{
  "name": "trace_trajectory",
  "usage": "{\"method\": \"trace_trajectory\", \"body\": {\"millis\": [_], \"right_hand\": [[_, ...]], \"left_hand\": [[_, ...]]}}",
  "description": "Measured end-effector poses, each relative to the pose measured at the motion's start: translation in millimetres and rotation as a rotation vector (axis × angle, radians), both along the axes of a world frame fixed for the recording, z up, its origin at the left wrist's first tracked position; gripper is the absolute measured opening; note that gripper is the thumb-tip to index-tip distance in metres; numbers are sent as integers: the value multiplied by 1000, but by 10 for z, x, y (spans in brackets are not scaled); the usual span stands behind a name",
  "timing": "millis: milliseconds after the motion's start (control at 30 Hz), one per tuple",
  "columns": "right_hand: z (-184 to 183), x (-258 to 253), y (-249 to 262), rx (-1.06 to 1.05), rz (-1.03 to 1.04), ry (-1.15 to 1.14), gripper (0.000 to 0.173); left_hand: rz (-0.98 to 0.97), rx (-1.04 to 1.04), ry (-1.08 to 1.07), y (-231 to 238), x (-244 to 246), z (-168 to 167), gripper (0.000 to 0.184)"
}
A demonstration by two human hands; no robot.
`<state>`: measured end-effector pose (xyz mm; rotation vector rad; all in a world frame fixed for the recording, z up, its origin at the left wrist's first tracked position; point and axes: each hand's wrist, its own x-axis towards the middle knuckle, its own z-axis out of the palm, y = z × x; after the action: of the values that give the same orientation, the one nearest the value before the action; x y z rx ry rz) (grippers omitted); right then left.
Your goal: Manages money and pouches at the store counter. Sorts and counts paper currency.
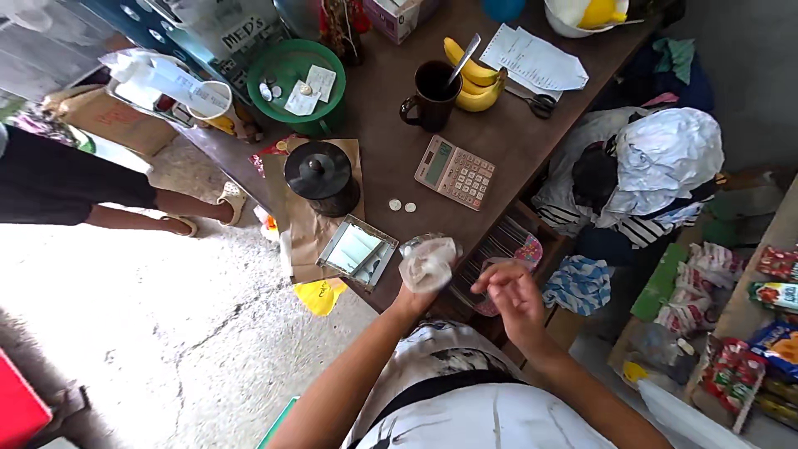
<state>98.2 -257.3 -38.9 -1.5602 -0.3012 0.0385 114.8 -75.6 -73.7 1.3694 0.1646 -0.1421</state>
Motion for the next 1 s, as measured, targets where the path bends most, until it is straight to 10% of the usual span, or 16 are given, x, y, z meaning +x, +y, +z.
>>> {"method": "trace_trajectory", "body": {"millis": [200,367,533,767,1000], "right_hand": [[-504,110,247,-150,118,81,48],[95,587,597,-374,171,632,34],[-690,676,582,-315,207,244,36],[-682,784,396,-730,452,-820,23],[21,999,412,-1229,1005,-419,19]], "left_hand": [[-67,103,-40,-29,30,410,28],[-254,713,-334,51,316,503,26],[-174,536,111,295,824,181,27],[-230,594,391,386,941,-359,27],[-240,768,114,376,725,-492,38]]}}
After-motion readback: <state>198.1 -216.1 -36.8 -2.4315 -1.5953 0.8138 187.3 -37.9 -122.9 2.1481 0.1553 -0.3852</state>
